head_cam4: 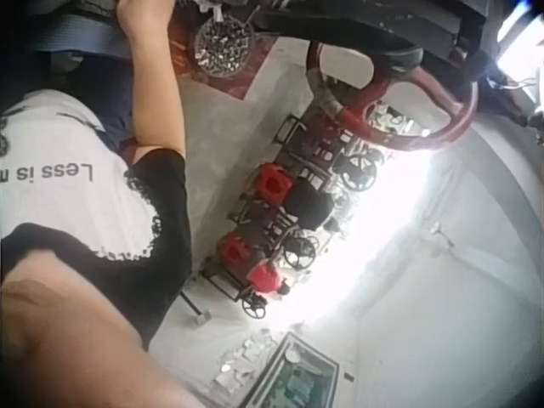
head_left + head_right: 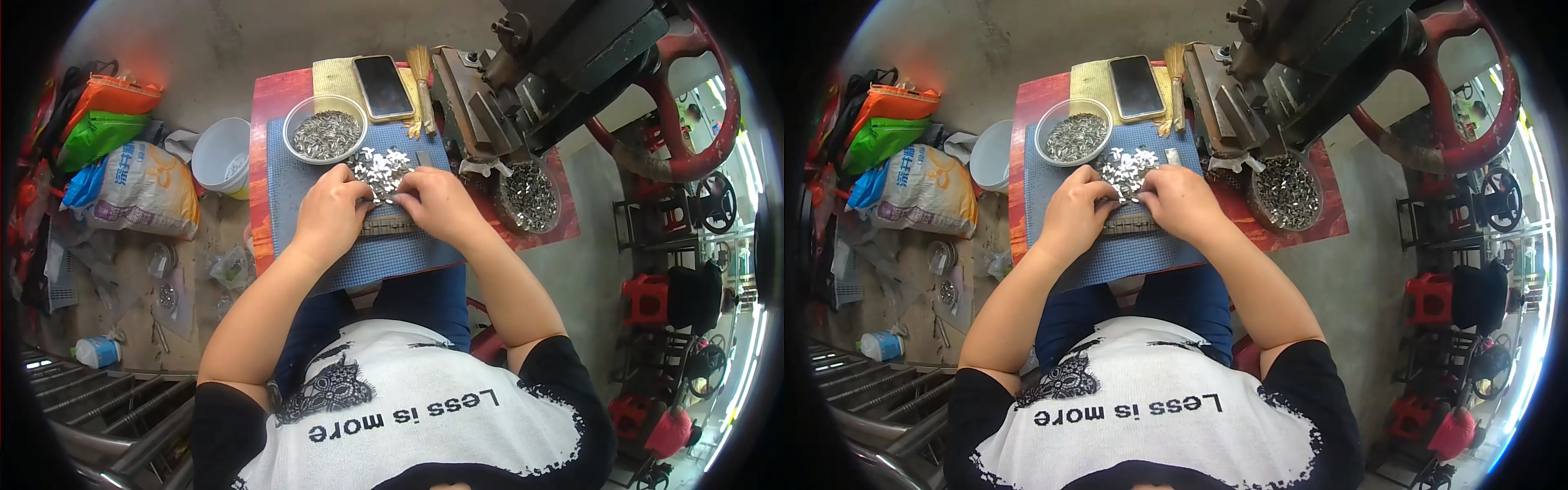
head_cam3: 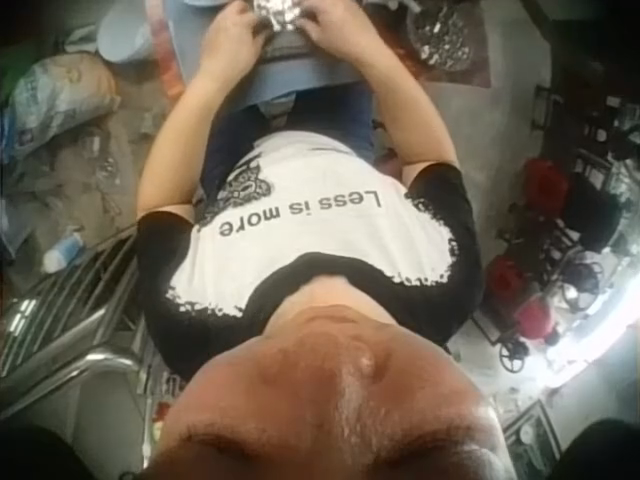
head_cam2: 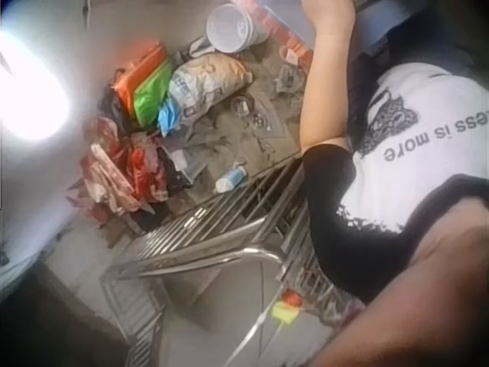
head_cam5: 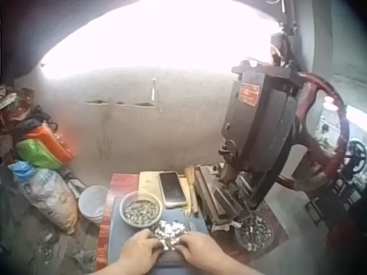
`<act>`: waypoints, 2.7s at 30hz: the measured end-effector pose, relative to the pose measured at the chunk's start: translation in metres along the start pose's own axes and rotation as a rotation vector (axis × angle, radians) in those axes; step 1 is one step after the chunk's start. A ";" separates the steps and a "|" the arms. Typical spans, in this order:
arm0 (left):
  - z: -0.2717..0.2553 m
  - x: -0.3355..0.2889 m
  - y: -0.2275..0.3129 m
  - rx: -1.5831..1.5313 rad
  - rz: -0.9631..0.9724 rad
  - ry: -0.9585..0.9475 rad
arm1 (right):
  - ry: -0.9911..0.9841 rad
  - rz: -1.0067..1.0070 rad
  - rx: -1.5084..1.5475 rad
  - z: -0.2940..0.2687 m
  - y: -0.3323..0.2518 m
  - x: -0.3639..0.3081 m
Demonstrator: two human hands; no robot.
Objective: Placing small metal studs into a jig and using a manual press to assemble them.
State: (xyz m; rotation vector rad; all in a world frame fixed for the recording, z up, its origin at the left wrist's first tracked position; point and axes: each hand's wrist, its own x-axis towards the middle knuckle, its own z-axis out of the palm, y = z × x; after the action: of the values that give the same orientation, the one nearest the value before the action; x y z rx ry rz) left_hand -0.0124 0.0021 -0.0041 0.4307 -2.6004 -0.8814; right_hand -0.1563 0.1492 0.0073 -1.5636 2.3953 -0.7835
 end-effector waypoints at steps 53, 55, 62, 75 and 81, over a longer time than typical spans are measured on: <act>-0.013 -0.034 0.000 -0.118 -0.023 -0.044 | 0.082 -0.105 0.200 0.000 0.006 -0.028; -0.015 -0.033 0.000 -0.099 -0.016 -0.064 | 0.088 -0.132 0.176 0.004 0.002 -0.025; -0.044 -0.018 0.001 -0.042 0.096 0.058 | 0.072 -0.081 0.231 0.010 0.004 -0.022; -0.057 0.094 -0.028 0.694 -0.070 -0.273 | 0.242 -0.077 0.308 0.016 0.005 -0.027; -0.042 0.095 -0.045 0.184 -0.040 -0.115 | 0.247 -0.105 0.264 -0.002 0.004 -0.015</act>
State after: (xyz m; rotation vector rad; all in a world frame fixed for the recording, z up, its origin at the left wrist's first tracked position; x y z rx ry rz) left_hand -0.0717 -0.0912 0.0212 0.4964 -2.8001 -0.7013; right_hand -0.1537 0.1648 0.0054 -1.5727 2.2608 -1.3257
